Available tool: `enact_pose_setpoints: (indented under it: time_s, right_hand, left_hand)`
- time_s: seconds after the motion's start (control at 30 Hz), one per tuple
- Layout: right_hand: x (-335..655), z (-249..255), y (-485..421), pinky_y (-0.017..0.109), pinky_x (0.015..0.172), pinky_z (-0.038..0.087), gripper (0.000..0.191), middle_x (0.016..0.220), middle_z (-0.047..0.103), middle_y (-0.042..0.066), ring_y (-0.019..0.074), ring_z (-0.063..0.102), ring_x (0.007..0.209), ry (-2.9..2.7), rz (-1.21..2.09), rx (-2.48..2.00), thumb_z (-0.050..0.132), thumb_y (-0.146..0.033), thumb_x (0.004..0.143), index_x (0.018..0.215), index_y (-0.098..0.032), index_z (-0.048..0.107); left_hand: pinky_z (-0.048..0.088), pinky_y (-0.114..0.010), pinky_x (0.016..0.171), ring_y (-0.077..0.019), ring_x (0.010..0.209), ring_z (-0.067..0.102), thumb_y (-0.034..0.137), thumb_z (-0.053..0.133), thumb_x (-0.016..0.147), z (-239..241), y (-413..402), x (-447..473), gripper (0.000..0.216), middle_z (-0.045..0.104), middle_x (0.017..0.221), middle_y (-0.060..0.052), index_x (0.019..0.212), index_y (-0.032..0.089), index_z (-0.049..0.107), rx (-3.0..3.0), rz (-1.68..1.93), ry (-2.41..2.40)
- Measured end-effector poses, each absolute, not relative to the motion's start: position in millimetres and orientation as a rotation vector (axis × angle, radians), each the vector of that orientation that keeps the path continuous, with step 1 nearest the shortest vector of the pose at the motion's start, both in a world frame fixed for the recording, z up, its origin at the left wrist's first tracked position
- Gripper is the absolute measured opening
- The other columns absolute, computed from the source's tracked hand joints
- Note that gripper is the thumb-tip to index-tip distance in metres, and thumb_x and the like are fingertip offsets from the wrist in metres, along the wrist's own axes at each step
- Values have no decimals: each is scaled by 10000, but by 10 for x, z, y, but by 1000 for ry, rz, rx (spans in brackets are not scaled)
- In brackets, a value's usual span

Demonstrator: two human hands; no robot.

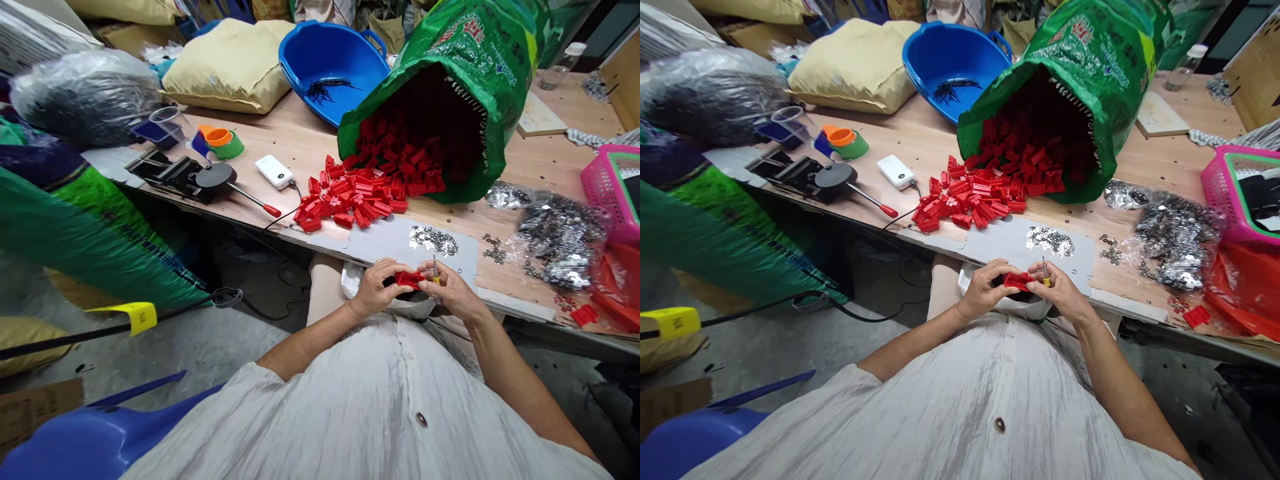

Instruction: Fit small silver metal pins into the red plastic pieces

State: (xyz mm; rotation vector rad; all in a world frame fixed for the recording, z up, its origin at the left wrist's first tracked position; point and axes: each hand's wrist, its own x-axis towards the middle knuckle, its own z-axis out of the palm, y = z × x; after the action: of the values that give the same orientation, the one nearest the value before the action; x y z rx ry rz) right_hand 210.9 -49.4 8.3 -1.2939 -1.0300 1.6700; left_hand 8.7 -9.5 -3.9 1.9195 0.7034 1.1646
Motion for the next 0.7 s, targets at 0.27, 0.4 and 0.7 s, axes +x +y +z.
enact_pose_setpoints:
  time_s: [0.27, 0.4, 0.7]
  right_hand:
    - [2104, 65, -525, 236, 497, 256, 440, 750, 609, -32, 81, 423, 548, -1075, 1725, -1232, 782, -465, 733, 1038, -236, 562]
    - [2147, 116, -490, 239, 520, 322, 511, 909, 670, 13, 103, 509, 607, -1157, 1698, -1293, 751, -496, 748, 1146, -251, 547]
    - [2765, 48, -244, 384, 827, 444, 193, 983, 717, 71, 239, 632, 883, -1565, 553, -1924, 569, -358, 859, 950, -230, 681]
  left_hand:
    - [501, -317, 878, -187, 909, 668, 388, 751, 776, -40, -107, 68, 303, 731, 966, -79, 972, 160, 711, 1600, 1003, 722]
    - [504, -307, 858, -174, 866, 663, 373, 773, 750, -110, -103, 82, 330, 732, 921, -60, 991, 159, 700, 1430, 957, 796]
    - [506, -317, 910, -164, 930, 667, 302, 797, 720, -134, -43, 88, 380, 728, 1009, -54, 1054, 174, 668, 986, 999, 728]
